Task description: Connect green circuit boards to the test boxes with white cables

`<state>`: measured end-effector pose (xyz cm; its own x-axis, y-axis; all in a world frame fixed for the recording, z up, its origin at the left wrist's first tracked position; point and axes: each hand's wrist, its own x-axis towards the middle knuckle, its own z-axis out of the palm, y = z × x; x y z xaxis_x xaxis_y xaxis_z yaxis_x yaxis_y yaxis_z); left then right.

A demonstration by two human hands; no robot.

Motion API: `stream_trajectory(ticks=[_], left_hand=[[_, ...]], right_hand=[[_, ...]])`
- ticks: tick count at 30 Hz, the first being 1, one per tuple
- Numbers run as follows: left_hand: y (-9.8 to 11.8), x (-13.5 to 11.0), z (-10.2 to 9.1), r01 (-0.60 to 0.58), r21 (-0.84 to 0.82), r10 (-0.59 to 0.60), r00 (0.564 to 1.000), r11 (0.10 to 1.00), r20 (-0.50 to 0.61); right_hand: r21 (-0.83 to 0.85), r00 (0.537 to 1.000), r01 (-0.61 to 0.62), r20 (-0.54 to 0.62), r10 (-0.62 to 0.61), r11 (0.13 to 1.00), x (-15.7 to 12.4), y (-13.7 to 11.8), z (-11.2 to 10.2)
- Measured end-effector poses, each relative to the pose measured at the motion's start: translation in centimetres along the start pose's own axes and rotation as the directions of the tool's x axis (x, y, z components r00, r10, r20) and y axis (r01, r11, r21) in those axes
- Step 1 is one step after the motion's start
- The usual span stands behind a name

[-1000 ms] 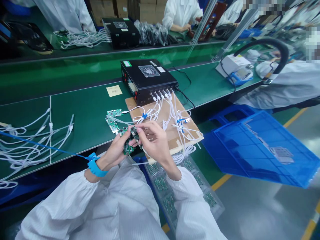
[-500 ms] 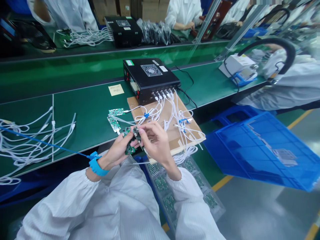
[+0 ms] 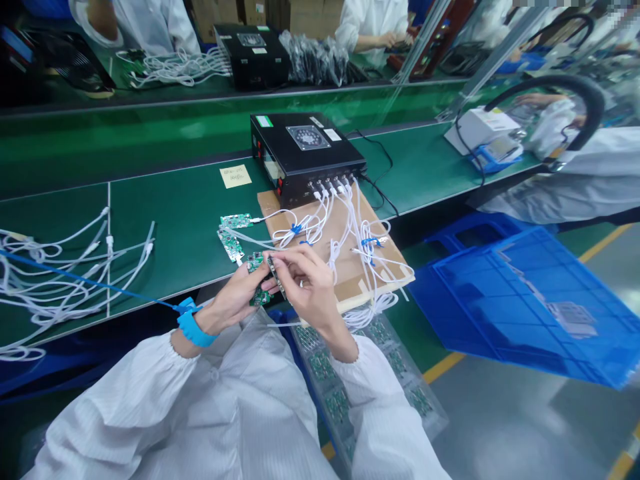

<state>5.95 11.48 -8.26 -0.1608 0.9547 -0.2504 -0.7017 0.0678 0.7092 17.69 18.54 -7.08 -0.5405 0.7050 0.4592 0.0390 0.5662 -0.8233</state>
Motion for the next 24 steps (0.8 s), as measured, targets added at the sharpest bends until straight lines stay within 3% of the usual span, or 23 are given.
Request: stream_trajectory(ticks=[5, 8, 11, 15, 21, 24], left_hand=[[0.3, -0.6, -1.1, -0.044, 0.131, 0.059, 0.992, 0.990, -0.114], [0.8, -1.7, -2.3, -0.078, 0.306, 0.150, 0.964, 0.949, -0.217], [1.4, -2.9, -3.6, -0.055, 0.380, 0.186, 0.930, 0.923, -0.317], [2.2, -4.2, -5.0, -0.046, 0.271, 0.156, 0.903, 0.962, -0.401], [3.0, -5.6, -5.6, 0.101, -0.023, -0.101, 0.900, 0.995, -0.425], [3.1, -6.1, -5.6, 0.160, -0.048, -0.166, 0.906, 0.986, -0.389]], right_hand=[[0.030, 0.991, -0.052, 0.126, 0.048, 0.998, 0.0, 1.1, 0.4], [0.024, 0.972, -0.082, 0.225, 0.074, 0.996, 0.2, 1.7, 0.9], [-0.053, 0.958, -0.083, 0.272, 0.095, 0.995, 0.5, 1.9, 2.0], [-0.216, 0.936, -0.073, 0.321, 0.141, 0.974, 1.1, 2.0, 3.8], [-0.431, 0.899, -0.019, 0.387, 0.204, 0.902, 1.6, 2.4, 5.4], [-0.471, 0.892, -0.033, 0.383, 0.238, 0.881, 1.4, 3.0, 6.0]])
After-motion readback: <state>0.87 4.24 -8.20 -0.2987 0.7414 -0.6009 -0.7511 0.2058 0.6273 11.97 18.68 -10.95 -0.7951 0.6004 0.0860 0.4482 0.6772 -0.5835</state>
